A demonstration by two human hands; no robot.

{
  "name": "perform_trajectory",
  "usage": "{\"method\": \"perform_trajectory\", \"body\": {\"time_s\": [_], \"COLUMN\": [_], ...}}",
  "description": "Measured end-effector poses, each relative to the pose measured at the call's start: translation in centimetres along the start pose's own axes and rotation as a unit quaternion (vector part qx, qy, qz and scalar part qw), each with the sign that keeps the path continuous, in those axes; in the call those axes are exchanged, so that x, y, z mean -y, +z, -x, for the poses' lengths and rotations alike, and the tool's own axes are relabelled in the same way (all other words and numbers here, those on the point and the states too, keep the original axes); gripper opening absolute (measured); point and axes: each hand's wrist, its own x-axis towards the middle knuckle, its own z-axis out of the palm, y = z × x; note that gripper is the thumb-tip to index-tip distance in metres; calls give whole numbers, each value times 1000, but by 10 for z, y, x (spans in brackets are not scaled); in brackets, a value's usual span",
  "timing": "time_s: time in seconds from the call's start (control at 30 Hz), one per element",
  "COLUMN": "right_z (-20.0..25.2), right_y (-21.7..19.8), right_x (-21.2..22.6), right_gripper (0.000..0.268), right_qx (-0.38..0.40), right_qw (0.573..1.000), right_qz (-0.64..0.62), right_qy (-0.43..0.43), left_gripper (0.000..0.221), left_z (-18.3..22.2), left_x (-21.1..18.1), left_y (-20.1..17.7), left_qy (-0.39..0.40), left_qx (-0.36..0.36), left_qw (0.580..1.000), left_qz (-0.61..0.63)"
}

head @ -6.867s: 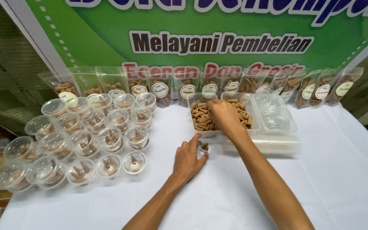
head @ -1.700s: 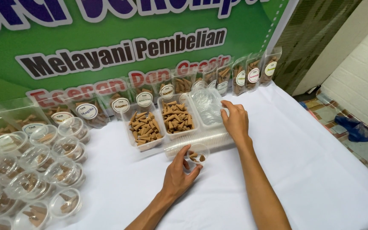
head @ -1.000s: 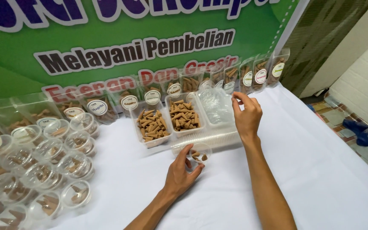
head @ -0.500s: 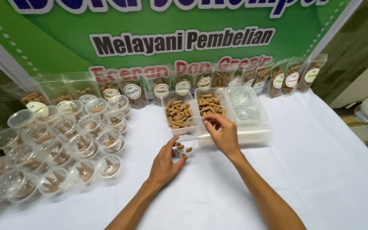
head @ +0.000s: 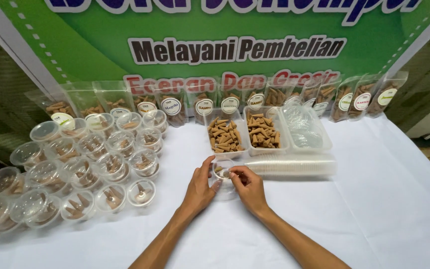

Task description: The person repeatedly fills small clear plastic cups with brown cylindrical pellets from a bulk container, then seals each cup with a clear lid. The filled and sealed cups are placed in a stack on the table.

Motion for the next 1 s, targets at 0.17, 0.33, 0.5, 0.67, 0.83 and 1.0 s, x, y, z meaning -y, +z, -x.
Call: {"method": "perform_trajectory", "body": {"time_s": [0.17,0.33,0.5,0.67,0.83,1.0], "right_z": [-3,-3,-3,0,0,4], "right_y": [-2,-2,-1,0,-1,0], "right_x": [-7,-3,-13,2,-5,-11], "right_gripper": [13,16,15,14,25,31], "right_qx": [2,5,4,2,22,27], "right_qw": [999,999,1000,999,998,998], "right_qz": [-33,-33,-20,10,24,11], "right_qy": [25,7,-22,-50,-50,-50], "left_gripper": [61,25,30,23,10,10], "left_z": [-4,-4,-4,-3,0,4], "left_x": [13,13,20,21,13,9], "left_y": [3,7,17,19,16,13], "left_qy": [12,45,99,149,145,138], "left_qx": [-54,-169,-177,-180,-194,-207], "left_qw": [996,978,974,971,968,965], "left_qz": [67,111,98,48,70,82]}}
